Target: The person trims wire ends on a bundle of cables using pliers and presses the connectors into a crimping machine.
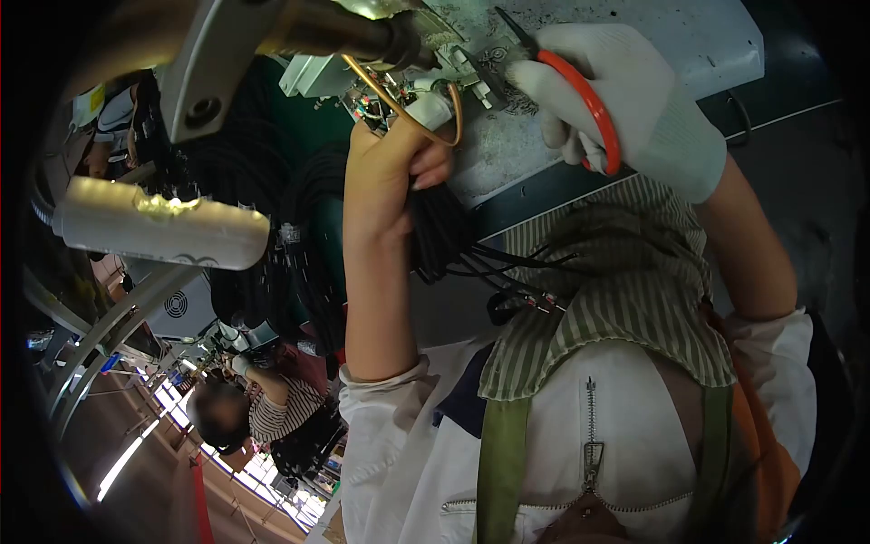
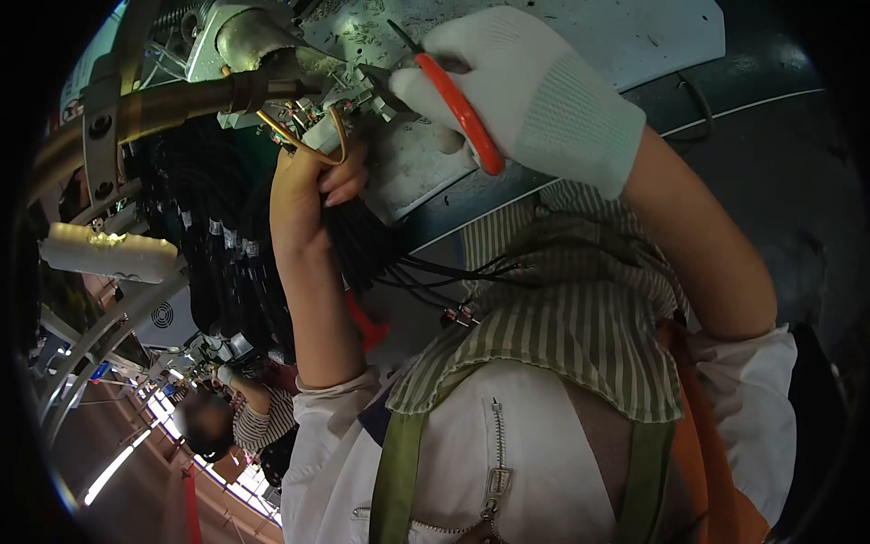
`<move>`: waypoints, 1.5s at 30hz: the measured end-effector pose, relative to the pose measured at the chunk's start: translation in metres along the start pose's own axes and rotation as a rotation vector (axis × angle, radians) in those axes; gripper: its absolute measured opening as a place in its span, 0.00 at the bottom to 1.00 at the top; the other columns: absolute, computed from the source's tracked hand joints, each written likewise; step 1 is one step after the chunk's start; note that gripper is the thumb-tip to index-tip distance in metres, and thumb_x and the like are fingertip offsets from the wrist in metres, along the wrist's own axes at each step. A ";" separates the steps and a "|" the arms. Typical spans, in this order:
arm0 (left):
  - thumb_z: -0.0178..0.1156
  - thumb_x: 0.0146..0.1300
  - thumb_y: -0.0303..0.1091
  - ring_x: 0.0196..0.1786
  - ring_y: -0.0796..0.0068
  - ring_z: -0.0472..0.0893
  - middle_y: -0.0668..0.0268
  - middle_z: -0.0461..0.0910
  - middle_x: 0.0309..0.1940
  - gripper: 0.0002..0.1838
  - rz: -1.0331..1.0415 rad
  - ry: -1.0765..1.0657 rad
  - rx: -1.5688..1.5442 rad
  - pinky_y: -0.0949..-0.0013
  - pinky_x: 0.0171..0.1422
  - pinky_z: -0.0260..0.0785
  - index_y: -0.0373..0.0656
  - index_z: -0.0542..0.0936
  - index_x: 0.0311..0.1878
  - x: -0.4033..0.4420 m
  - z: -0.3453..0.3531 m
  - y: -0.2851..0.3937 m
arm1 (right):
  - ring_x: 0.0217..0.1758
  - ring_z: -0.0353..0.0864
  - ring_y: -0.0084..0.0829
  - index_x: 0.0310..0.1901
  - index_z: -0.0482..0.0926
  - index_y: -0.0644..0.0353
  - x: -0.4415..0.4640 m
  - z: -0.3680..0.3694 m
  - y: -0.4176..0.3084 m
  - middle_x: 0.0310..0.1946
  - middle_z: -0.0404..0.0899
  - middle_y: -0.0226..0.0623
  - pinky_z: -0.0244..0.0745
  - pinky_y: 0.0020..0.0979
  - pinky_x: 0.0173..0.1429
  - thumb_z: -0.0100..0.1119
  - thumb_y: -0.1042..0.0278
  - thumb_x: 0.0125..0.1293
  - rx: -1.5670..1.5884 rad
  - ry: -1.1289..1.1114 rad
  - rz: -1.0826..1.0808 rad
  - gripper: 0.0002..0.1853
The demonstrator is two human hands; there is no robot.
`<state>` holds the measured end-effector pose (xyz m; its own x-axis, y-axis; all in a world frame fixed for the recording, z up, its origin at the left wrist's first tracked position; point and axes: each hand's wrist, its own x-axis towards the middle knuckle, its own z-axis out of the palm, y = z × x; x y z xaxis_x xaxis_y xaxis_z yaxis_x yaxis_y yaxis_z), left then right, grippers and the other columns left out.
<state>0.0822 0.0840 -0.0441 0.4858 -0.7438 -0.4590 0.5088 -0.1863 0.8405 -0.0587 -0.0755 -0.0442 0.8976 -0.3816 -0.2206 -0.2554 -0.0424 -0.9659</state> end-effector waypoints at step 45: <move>0.54 0.65 0.36 0.23 0.75 0.73 0.68 0.67 0.21 0.12 0.094 0.230 0.203 0.74 0.25 0.63 0.35 0.72 0.38 -0.010 0.022 -0.003 | 0.21 0.75 0.23 0.30 0.76 0.64 0.020 -0.016 0.006 0.19 0.75 0.33 0.70 0.23 0.25 0.59 0.64 0.59 -0.373 -0.018 -0.160 0.10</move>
<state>0.0601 0.0778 -0.0355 0.6840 -0.6032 -0.4102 0.3130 -0.2653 0.9120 -0.0479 -0.0978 -0.0523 0.9418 -0.3272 -0.0774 -0.2223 -0.4334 -0.8734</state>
